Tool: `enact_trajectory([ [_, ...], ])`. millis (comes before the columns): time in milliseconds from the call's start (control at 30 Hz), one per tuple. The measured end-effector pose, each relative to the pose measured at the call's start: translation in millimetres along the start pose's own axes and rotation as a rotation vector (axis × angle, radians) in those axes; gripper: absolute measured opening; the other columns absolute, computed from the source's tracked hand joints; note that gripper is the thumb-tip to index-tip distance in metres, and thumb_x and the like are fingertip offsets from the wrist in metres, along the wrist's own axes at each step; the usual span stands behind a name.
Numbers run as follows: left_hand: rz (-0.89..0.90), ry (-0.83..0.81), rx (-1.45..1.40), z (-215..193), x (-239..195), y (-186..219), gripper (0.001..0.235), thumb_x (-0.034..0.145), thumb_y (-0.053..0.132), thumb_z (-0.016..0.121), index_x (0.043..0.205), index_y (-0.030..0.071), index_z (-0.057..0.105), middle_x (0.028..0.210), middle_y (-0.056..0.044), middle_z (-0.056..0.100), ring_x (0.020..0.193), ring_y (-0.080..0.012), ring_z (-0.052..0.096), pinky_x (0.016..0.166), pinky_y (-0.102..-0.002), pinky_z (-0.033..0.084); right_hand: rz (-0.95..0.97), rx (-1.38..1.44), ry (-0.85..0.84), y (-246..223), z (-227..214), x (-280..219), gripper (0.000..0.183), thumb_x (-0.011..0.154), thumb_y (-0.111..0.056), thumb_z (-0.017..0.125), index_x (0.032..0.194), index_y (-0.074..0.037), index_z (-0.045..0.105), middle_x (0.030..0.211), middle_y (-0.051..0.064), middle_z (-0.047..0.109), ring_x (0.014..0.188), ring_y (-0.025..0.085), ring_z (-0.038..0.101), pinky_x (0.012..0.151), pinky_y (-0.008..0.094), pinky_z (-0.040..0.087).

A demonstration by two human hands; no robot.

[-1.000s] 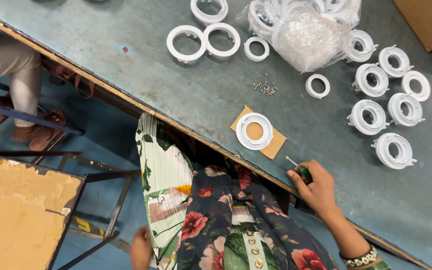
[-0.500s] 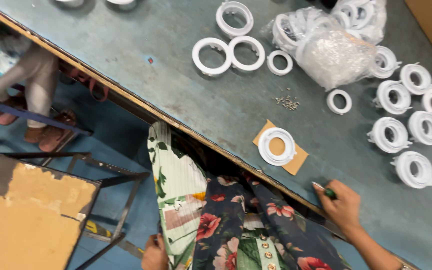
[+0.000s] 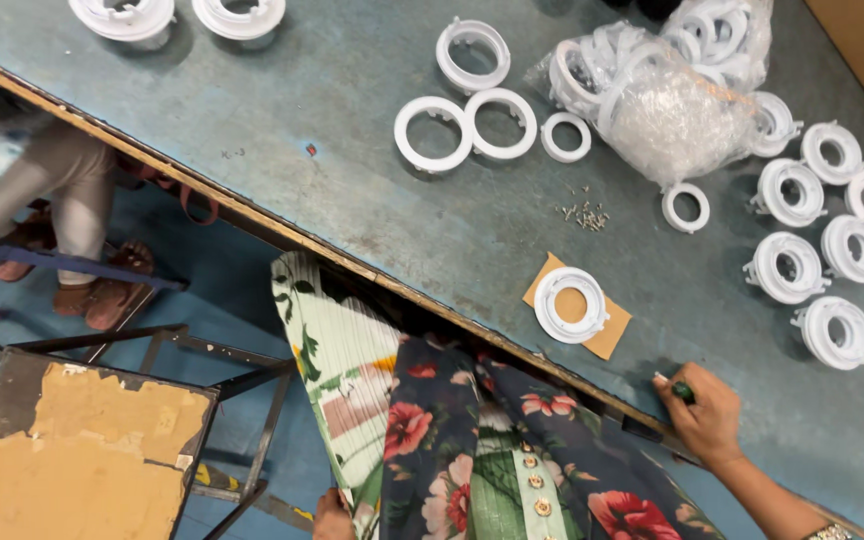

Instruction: The person uses a screwdriver to attach a metal bracket to a white plastic ring, handling several plastic rings and small screws on a table.

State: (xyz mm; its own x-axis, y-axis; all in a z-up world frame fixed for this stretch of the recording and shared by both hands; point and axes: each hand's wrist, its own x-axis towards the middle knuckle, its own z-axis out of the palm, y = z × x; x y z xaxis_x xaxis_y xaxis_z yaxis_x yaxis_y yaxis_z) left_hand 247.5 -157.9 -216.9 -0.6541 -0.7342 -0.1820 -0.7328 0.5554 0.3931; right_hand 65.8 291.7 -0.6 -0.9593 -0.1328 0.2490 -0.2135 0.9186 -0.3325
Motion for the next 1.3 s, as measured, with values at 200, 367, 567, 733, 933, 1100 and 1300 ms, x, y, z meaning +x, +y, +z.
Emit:
enact_trajectory([
  [200, 0.091, -0.267, -0.087, 19.6, -6.7, -38.2, 0.038, 0.086, 0.050, 0.066, 0.104, 0.017, 0.065, 0.095, -0.014, 0.066, 0.088, -0.0407, 0.066, 0.070, -0.053, 0.051, 0.012, 0.027, -0.008, 7.1, -3.1, -2.4, 0.031, 0.087, -0.023, 0.076, 0.074, -0.005, 0.055, 0.071, 0.012, 0.052, 0.064, 0.032, 0.052, 0.061, 0.041, 0.041],
  [367, 0.275, -0.090, -0.230, 14.1, 14.4, -13.5, 0.038, 0.090, 0.046, 0.067, 0.113, 0.015, 0.068, 0.093, -0.016, 0.068, 0.086, -0.0387, 0.067, 0.072, -0.048, 0.053, -0.003, 0.172, 0.002, 1.0, -8.1, 0.1, 0.035, 0.081, -0.035, 0.077, 0.080, -0.005, 0.060, 0.072, 0.008, 0.056, 0.065, 0.023, 0.055, 0.060, 0.035, 0.042],
  [567, 0.120, 0.343, -0.954, -12.8, 113.9, 0.2, 0.042, 0.125, 0.022, 0.055, 0.093, -0.004, 0.050, 0.079, -0.007, 0.060, 0.070, -0.0141, 0.057, 0.067, -0.029, 0.046, 0.180, 0.828, 0.095, 1.9, -6.9, 1.5, 0.043, 0.105, -0.046, 0.050, 0.106, -0.005, 0.064, 0.087, -0.001, 0.054, 0.077, 0.009, 0.049, 0.071, 0.025, 0.040],
  [733, 0.665, 0.325, -1.207, -109.9, 186.0, 143.9, 0.029, 0.118, 0.022, 0.055, 0.113, -0.006, 0.062, 0.107, -0.012, 0.068, 0.088, -0.0166, 0.068, 0.083, -0.030, 0.059, 0.270, 0.723, 0.111, -12.4, -10.7, 28.2, 0.032, 0.109, -0.029, 0.049, 0.108, -0.001, 0.064, 0.085, 0.001, 0.056, 0.073, 0.008, 0.049, 0.068, 0.023, 0.041],
  [933, 1.536, 0.015, -0.647, -142.9, 96.9, 330.1, 0.027, 0.087, 0.026, 0.084, 0.107, 0.011, 0.073, 0.103, -0.006, 0.069, 0.100, -0.0300, 0.066, 0.091, -0.042, 0.050, 0.256, 0.951, 0.163, -32.8, 5.7, 46.8, 0.026, 0.109, -0.025, 0.050, 0.115, -0.002, 0.060, 0.083, 0.001, 0.057, 0.070, 0.008, 0.050, 0.065, 0.023, 0.042],
  [1100, 1.494, -0.191, -0.679, -145.6, 77.7, 375.2, 0.043, 0.085, 0.030, 0.083, 0.119, 0.009, 0.068, 0.119, -0.009, 0.066, 0.108, -0.0303, 0.062, 0.093, -0.042, 0.047, 0.199, 1.102, 0.175, -33.6, 18.6, 49.6, 0.024, 0.110, -0.027, 0.054, 0.115, -0.004, 0.054, 0.083, 0.000, 0.051, 0.072, 0.008, 0.047, 0.065, 0.024, 0.042],
  [1300, 1.466, -0.316, -0.625, -151.0, 95.2, 376.2, 0.057, 0.083, 0.035, 0.083, 0.130, 0.010, 0.062, 0.129, -0.009, 0.063, 0.120, -0.0314, 0.060, 0.104, -0.044, 0.042, 0.275, 0.963, 0.114, -35.9, 31.1, 52.1, 0.024, 0.107, -0.027, 0.055, 0.111, -0.003, 0.058, 0.079, 0.000, 0.051, 0.067, 0.006, 0.045, 0.061, 0.022, 0.039],
])
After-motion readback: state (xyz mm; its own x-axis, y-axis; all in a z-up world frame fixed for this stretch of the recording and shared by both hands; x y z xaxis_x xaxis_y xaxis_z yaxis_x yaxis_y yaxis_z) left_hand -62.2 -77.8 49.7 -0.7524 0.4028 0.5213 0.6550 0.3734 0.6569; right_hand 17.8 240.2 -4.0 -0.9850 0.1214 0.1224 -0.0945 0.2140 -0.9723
